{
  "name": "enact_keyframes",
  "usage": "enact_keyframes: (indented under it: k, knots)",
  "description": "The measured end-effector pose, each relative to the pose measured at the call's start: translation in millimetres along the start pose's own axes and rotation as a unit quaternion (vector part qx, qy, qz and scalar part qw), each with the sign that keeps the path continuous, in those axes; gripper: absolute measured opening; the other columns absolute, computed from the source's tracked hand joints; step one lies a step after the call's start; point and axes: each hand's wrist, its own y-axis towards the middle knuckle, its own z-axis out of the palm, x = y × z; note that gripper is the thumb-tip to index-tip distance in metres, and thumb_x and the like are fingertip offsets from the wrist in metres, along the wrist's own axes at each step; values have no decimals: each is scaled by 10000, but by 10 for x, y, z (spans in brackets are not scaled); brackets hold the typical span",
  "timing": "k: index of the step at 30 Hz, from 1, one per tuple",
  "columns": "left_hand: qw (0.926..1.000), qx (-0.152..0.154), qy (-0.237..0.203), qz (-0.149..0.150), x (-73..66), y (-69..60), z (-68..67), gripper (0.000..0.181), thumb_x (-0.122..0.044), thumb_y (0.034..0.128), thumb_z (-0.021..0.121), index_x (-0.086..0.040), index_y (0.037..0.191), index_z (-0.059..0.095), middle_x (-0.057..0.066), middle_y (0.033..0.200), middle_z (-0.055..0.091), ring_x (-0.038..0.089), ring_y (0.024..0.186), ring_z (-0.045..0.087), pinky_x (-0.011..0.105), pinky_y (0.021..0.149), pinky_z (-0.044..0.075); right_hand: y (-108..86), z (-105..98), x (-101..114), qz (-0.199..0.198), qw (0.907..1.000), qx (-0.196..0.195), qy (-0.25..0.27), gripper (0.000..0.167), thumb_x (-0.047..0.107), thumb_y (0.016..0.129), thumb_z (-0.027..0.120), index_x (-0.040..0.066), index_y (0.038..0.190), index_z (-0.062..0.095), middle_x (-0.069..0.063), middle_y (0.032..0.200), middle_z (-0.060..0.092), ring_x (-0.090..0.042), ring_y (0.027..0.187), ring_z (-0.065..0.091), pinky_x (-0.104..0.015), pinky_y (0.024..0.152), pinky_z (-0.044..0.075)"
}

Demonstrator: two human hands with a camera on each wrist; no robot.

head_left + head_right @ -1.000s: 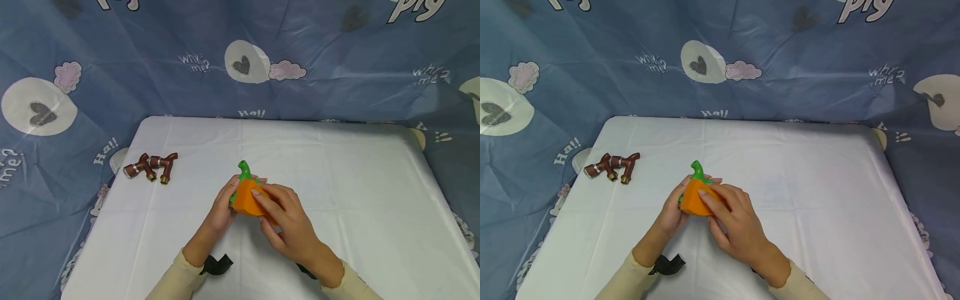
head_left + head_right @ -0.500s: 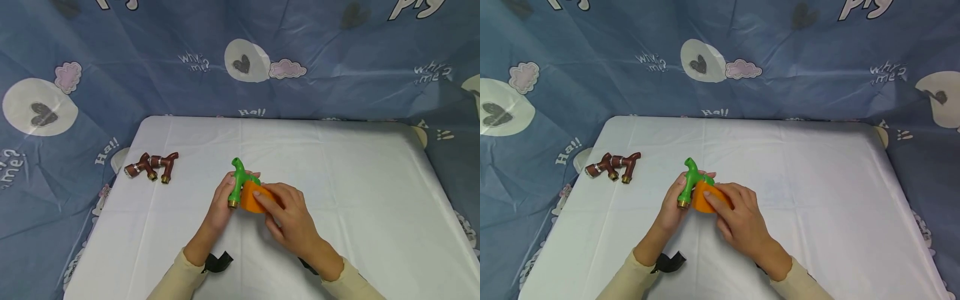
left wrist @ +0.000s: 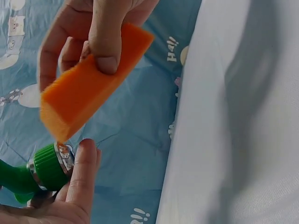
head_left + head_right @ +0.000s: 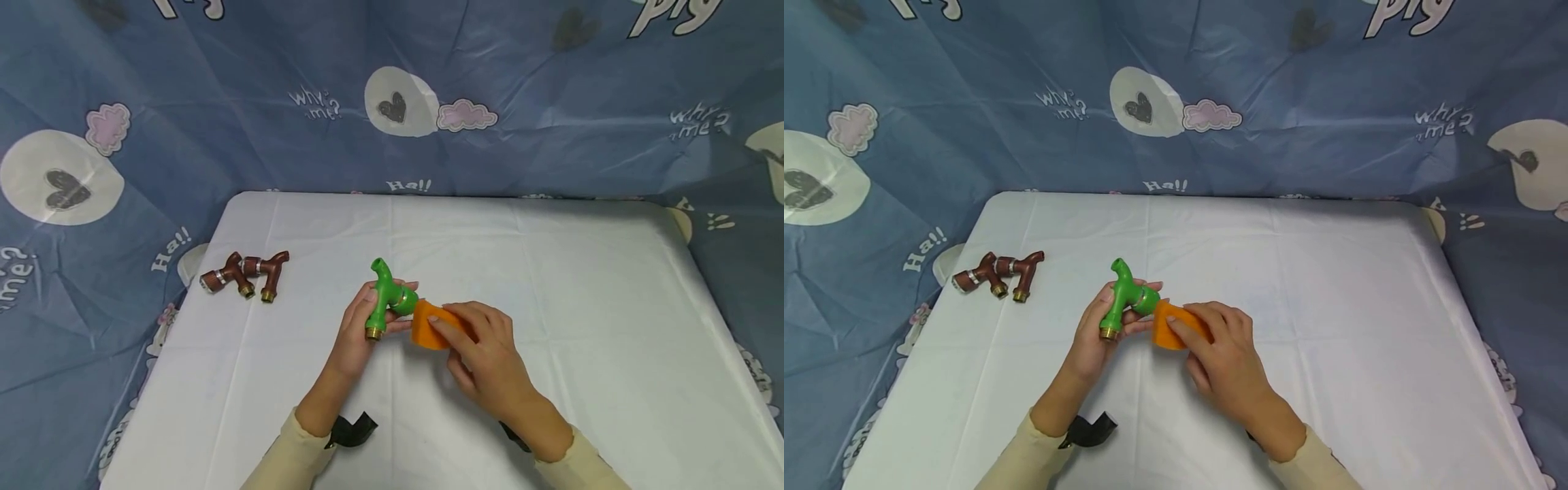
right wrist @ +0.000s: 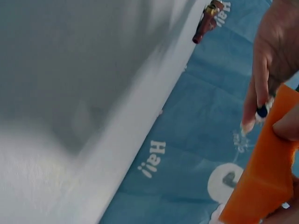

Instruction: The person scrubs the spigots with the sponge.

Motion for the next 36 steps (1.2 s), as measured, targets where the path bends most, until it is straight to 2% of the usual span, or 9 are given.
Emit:
enact_keyframes:
  k: [5,8,10,13,17,20,28,36]
  knots:
    - [9992,402,-18,83,10,-6,-12,479,-251,1139,311,119,1411,447,291,1462,544,304,1256,643,470,954,575,54,-70,-67,130,9990,-351,263,505,79,864,511,78,1342,673,-173,1317,618,-399,1162,539,-530,930,394]
    - [9985,538,-61,26,5,-9,-12,464,-225,1126,343,129,1411,440,286,1480,519,279,1263,631,452,970,570,131,-104,-70,14,9960,-678,587,502,86,875,513,19,1351,658,-198,1306,620,-398,1137,551,-432,985,414]
    - [9985,538,-100,-89,4,-13,-10,459,-221,1117,369,133,1399,447,261,1476,521,258,1246,633,435,977,569,186,-122,-49,-64,9936,-813,781,460,120,940,522,-12,1365,639,-214,1308,611,-392,1124,552,-342,1021,426]
    - [9984,536,-8,-170,16,-25,-6,448,-212,1111,394,137,1382,469,219,1377,573,218,1168,648,413,986,565,262,-131,-2,-147,9911,-899,968,425,195,1029,551,-41,1377,617,-237,1327,592,-386,1131,553,-255,1048,436]
    - [9979,620,86,-181,31,-35,3,430,-199,1111,394,129,1372,491,161,1237,615,190,1074,654,390,975,570,324,-108,65,-271,9892,-954,1081,435,240,1073,573,-66,1382,595,-265,1344,571,-392,1147,562,-251,1066,445]
    - [9970,763,79,-136,46,-39,2,435,-193,1111,386,141,1369,489,168,1232,621,187,1071,660,391,972,571,337,-77,88,-304,9883,-954,1149,435,233,1078,579,-73,1386,587,-273,1346,567,-393,1146,566,-257,1067,445]
    - [9926,1186,-216,-173,67,-48,3,426,-166,1103,388,179,1342,462,179,1266,576,211,1124,659,546,1005,533,273,-18,60,-134,9896,-933,1089,413,212,1061,546,-36,1385,606,-260,1340,580,-396,1142,566,-265,1076,428]
    - [9928,1179,-187,-56,76,-29,-16,420,-166,1109,386,182,1331,461,176,1247,575,222,1098,662,515,968,565,189,19,17,40,9903,-900,1054,422,216,1051,548,-16,1397,614,-245,1350,586,-390,1146,567,-256,1077,426]
